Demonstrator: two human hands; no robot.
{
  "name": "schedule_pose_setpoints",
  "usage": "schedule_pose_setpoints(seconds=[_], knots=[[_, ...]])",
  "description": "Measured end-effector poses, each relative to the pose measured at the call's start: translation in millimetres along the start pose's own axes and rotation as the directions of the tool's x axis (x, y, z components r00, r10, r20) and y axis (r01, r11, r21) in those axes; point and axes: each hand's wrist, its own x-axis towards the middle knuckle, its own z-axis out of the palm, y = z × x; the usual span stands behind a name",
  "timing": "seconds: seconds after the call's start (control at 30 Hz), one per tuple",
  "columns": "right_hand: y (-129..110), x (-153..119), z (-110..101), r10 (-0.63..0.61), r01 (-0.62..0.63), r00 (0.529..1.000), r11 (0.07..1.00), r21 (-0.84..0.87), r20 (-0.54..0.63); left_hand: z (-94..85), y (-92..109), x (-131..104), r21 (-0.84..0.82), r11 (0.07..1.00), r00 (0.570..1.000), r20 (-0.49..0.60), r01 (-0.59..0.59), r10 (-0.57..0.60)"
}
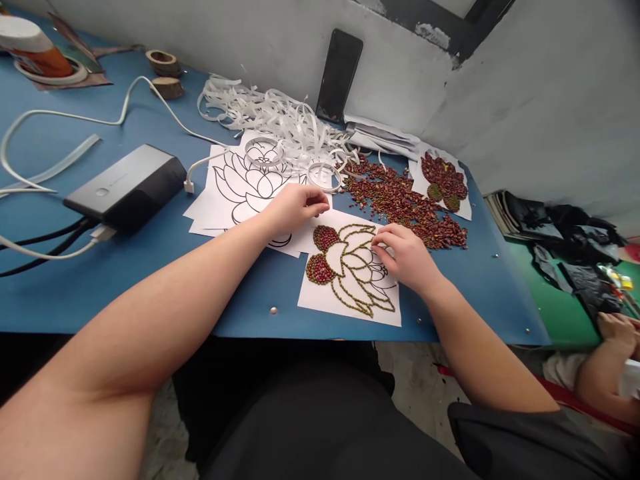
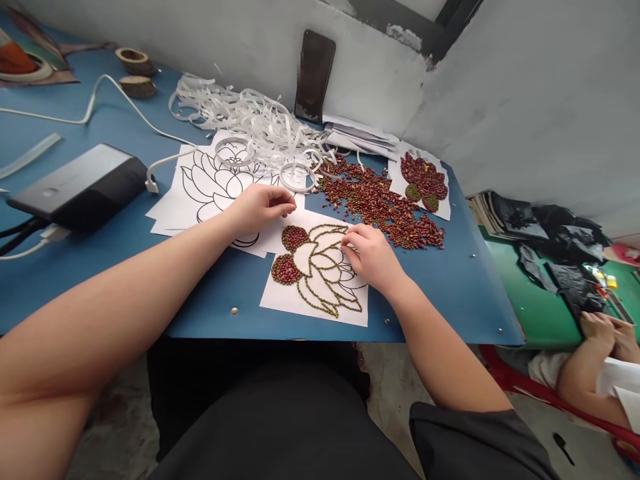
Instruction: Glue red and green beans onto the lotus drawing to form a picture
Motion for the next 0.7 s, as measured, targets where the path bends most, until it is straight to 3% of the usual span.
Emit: schedule_pose_setpoints(seconds=[0.3, 0.7], knots=[[-1.2, -0.4, 7.6, -0.04, 0.04, 0.999, 0.995, -0.093, 0.001, -0.8, -1.2, 0.4, 0.048, 0.999, 1.0, -0.012, 0.001, 0.0], [2.7, -2.4, 1.7, -0.032, 0.033, 0.999, 0.999, 0.027, -0.043, -1.6, -2.4, 1.5, 0.029, 0.999, 1.0, -0.012, 0.016, -0.015]])
